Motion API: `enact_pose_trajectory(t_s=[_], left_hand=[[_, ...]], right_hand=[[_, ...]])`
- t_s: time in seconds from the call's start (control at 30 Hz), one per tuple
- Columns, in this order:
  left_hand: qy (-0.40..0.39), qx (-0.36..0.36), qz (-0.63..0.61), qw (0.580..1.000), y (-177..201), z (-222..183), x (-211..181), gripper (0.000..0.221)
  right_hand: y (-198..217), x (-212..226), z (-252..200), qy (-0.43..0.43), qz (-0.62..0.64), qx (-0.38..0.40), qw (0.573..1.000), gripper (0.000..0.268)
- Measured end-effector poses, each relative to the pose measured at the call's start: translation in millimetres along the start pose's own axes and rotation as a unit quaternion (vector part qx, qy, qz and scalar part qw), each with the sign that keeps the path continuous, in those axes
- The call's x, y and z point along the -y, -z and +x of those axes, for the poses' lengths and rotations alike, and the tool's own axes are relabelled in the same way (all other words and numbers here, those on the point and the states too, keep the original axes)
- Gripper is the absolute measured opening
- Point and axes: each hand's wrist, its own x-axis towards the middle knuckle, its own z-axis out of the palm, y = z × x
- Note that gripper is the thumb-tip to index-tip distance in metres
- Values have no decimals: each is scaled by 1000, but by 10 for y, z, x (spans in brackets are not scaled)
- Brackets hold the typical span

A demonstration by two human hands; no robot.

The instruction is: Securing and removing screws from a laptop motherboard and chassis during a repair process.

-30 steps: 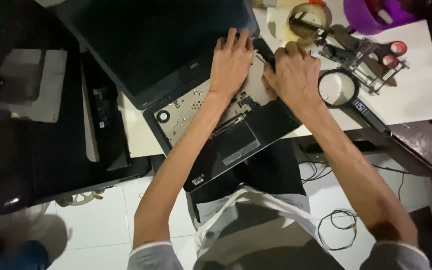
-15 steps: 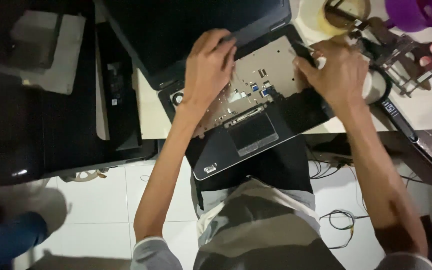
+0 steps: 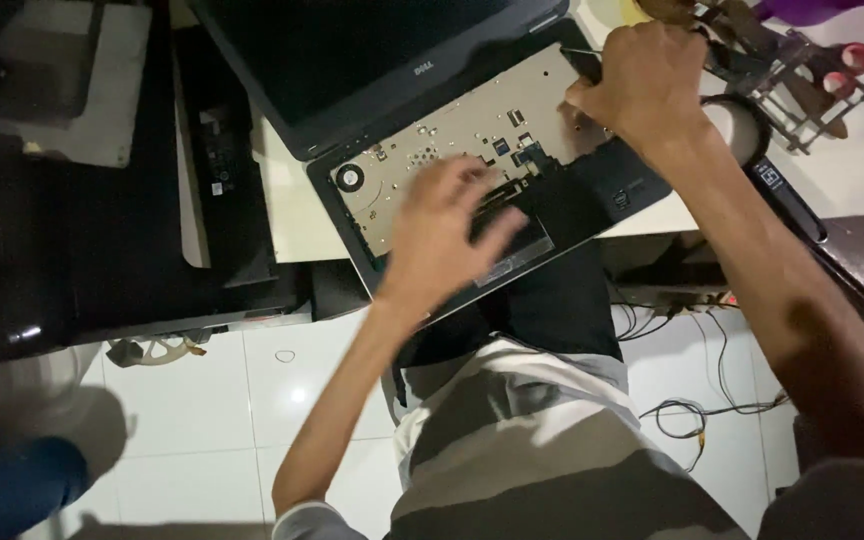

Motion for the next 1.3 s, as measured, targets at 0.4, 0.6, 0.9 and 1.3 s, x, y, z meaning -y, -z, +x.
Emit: enact_pose_trajectory(t_s=[0.4,0.6,0.9,1.3], left_hand=[[20,-39,184,982,-681,314,-565,86],[-32,-38,229,972,-879,416,-566,94],[-18,-3,200,980,-1049,672,-384,106],[-76,-18,23,997,-821,459,-306,92]], right_hand=[[3,-210,-152,90,42,-208,973,41],[313,-368,-460,254,258,40,931,29],[607,-501,-619,283,122,152,939,63],[741,-332,-745,272,47,165,947,101]])
